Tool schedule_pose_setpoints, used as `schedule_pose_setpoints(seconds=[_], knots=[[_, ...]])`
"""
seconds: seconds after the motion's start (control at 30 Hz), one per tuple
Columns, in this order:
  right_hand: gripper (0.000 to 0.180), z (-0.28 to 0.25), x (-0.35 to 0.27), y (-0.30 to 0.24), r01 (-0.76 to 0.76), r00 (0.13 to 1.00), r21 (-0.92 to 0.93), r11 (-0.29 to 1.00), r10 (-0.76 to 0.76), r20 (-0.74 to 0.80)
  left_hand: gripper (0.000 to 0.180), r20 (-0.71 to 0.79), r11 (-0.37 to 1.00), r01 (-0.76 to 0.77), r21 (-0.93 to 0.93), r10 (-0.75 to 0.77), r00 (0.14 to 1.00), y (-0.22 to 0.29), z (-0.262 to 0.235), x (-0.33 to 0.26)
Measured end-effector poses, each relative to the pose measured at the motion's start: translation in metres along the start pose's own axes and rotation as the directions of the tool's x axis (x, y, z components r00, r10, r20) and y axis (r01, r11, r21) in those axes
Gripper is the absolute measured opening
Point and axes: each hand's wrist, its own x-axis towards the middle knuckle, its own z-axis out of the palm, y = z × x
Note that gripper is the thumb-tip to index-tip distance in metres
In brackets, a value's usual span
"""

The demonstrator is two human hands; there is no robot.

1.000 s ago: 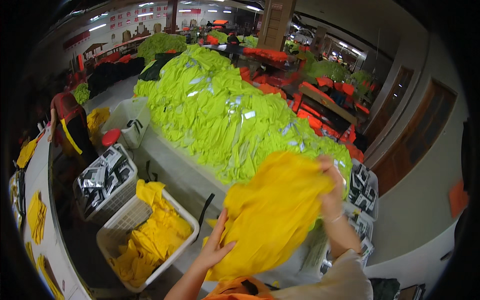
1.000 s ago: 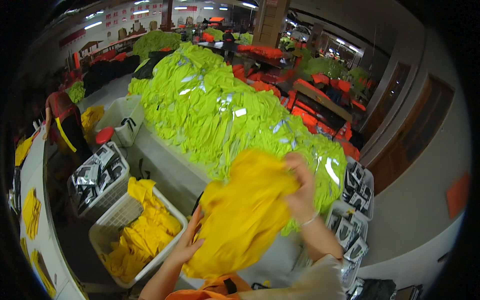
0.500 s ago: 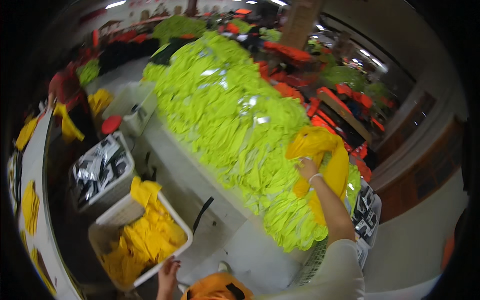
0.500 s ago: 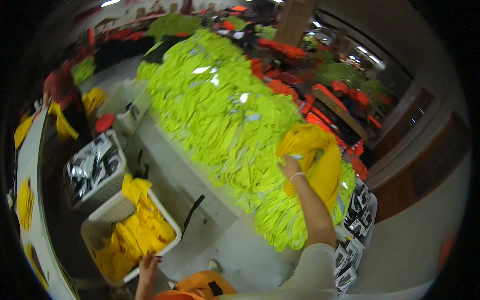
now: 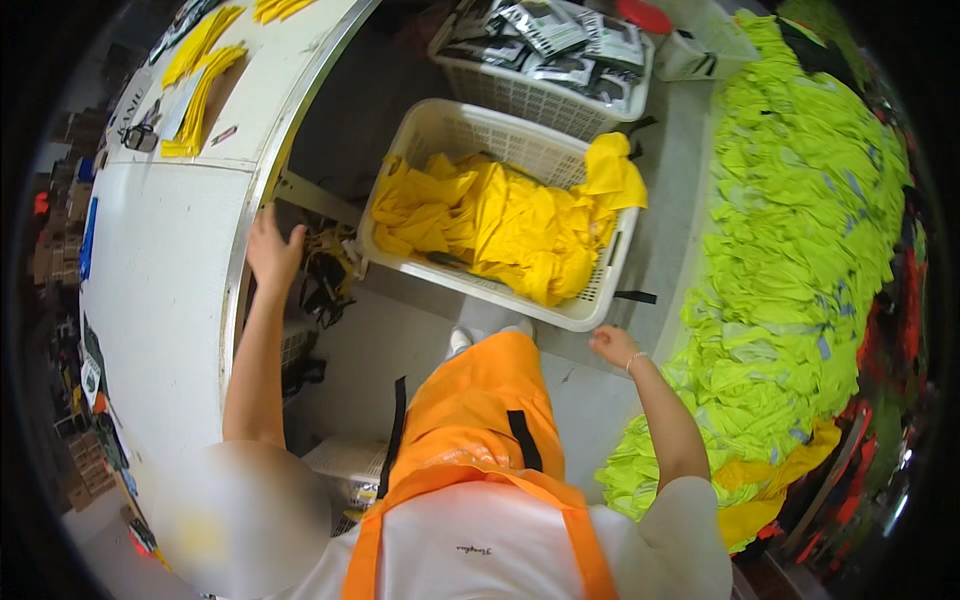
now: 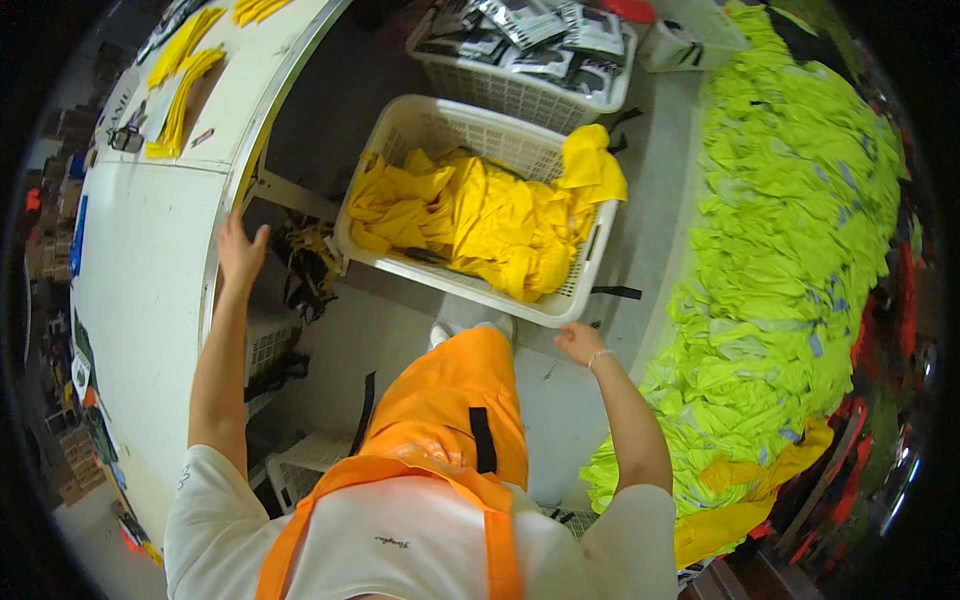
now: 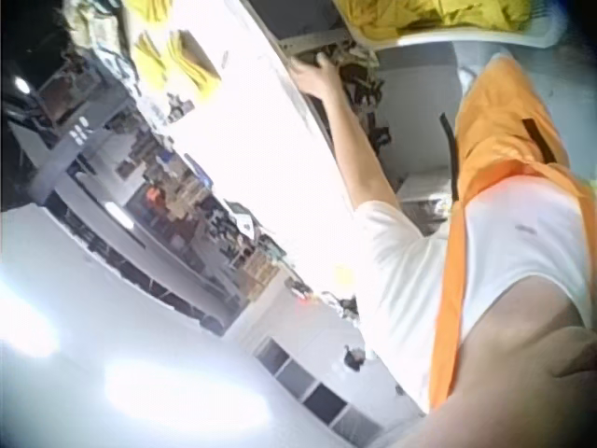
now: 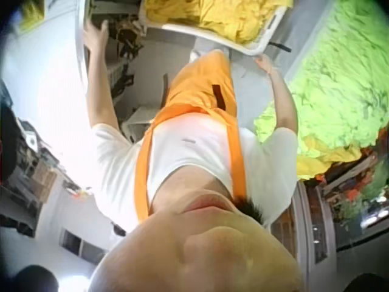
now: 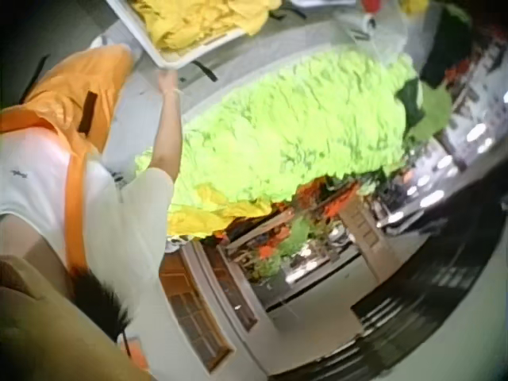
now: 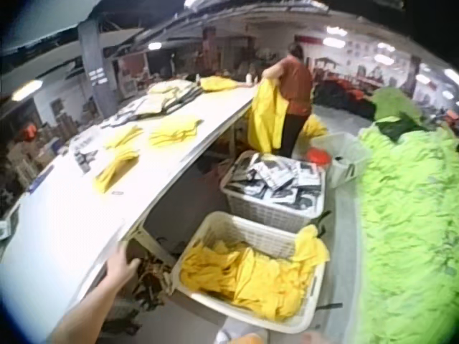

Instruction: The person trims loose threads and excess fabric from yellow jackets using small scissors. They repeatedly unfold and refold the jackets, smooth the fabric, and cut small pieces before placing the finished jackets into a white basket.

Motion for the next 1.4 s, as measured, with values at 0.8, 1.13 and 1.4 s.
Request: schedule_pose_setpoints(seconds=[0.8, 1.13, 1.4], knots=[[0.018, 0.173, 0.460, -0.079, -0.007, 0.999, 0.408, 0.913, 0.023, -0.033, 0.060, -0.066, 0.942, 0.320, 0.101, -0.315, 0.947, -0.120, 0.129, 0.019], [0.017, 0.015, 0.128, -0.306, 0.098, 0.708, 0.975, 0.199, -0.703, 0.072, 0.063, -0.132, 0.787, 0.220, 0.577, -0.176, 0.976, -0.072, 0.092, 0.010], [0.032, 0.020, -0.092, -0.452, 0.494, -0.126, 0.869, 0.026, -0.987, 0.101, 0.049, 0.236, 0.640, 0.402, -0.655, -0.332, 0.913, 0.044, -0.028, -0.063]])
